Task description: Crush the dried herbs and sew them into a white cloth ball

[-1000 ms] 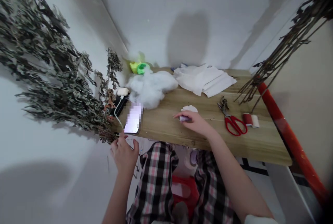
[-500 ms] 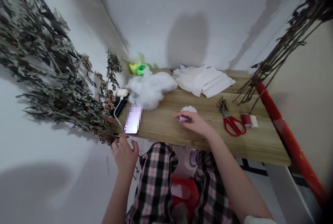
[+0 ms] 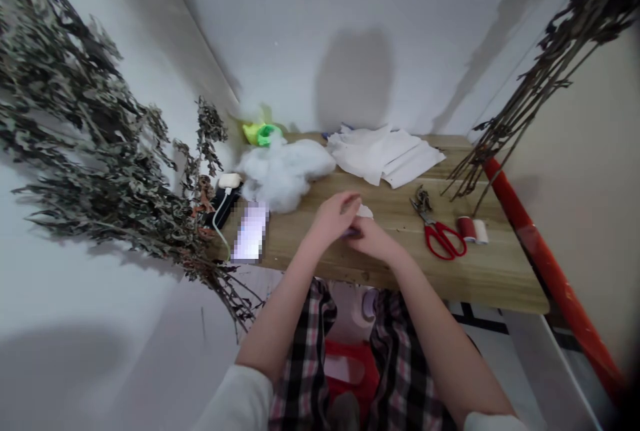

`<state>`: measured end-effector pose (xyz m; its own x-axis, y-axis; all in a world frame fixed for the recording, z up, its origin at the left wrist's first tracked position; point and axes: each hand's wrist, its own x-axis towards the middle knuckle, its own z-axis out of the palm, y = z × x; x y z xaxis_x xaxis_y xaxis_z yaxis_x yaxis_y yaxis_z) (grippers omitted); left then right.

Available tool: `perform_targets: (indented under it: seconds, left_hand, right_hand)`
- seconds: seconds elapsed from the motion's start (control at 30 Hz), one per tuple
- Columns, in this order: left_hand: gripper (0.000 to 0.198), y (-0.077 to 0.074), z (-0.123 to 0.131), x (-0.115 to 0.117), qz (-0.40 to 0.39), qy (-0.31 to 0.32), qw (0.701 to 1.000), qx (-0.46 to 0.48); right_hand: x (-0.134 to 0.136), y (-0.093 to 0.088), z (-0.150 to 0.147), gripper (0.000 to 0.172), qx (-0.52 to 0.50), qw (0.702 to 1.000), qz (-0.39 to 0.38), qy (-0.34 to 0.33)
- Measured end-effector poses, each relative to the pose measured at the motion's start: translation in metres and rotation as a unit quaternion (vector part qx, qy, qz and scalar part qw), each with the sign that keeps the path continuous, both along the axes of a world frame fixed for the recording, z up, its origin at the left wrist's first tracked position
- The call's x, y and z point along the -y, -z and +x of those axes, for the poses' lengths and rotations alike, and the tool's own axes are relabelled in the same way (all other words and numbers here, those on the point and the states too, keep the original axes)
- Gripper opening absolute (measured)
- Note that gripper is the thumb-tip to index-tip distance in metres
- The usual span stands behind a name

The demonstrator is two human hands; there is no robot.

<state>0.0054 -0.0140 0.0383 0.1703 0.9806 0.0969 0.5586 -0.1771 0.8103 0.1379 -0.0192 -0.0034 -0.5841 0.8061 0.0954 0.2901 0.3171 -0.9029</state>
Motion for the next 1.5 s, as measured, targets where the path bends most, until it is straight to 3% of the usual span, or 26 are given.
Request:
perform_targets:
  seconds: [0.13, 0.3, 0.43, 0.53, 0.67, 0.83, 0.97, 1.13, 1.33, 1.5]
  left_hand:
    - [0.033, 0.002, 0.011, -0.026, -0.165, 0.074, 0.981, -0.063]
    - [0.047, 0.008, 0.0, -0.035, -0.264, 0.103, 0.959, 0.012]
    - [0.05, 0.02, -0.006, -0.041, -0.283, 0.108, 0.95, 0.07]
    - [0.033, 0.03, -0.009, -0.045, -0.291, 0.096, 0.947, 0.093]
    - [0.025, 0.038, -0.016, -0.045, -0.31, 0.081, 0.922, 0.216]
    - [0.032, 0.037, -0.025, -0.043, -0.338, 0.011, 0.881, 0.329]
    - [0.037, 0.037, -0.028, -0.042, -0.349, 0.007, 0.848, 0.399]
    - [0.036, 0.037, -0.031, -0.041, -0.351, 0.009, 0.826, 0.441]
    - [0.047, 0.032, -0.035, -0.039, -0.378, 0.061, 0.798, 0.465]
    - [0.047, 0.03, -0.036, -0.039, -0.373, 0.057, 0.793, 0.477]
  right_hand:
    - [0.0, 0.0, 0.002, 0.033, 0.019, 1.0, -0.013, -0.003]
    - [0.003, -0.008, 0.005, 0.043, 0.016, 1.0, -0.002, -0.027]
    - [0.005, -0.011, 0.004, 0.043, 0.015, 0.999, 0.006, -0.031]
    - [0.005, -0.013, 0.005, 0.043, -0.007, 0.999, 0.005, -0.04]
    - [0.002, -0.016, 0.009, 0.037, -0.061, 0.998, -0.014, -0.019]
    - [-0.008, -0.009, 0.016, 0.024, -0.196, 0.975, -0.066, 0.077]
    - [-0.015, 0.001, 0.018, 0.028, -0.276, 0.941, -0.109, 0.162]
    - [-0.018, 0.005, 0.014, 0.036, -0.284, 0.921, -0.139, 0.226]
    - [-0.018, 0.003, 0.012, 0.04, -0.259, 0.907, -0.188, 0.274]
    - [-0.018, 0.005, 0.011, 0.039, -0.245, 0.904, -0.239, 0.255]
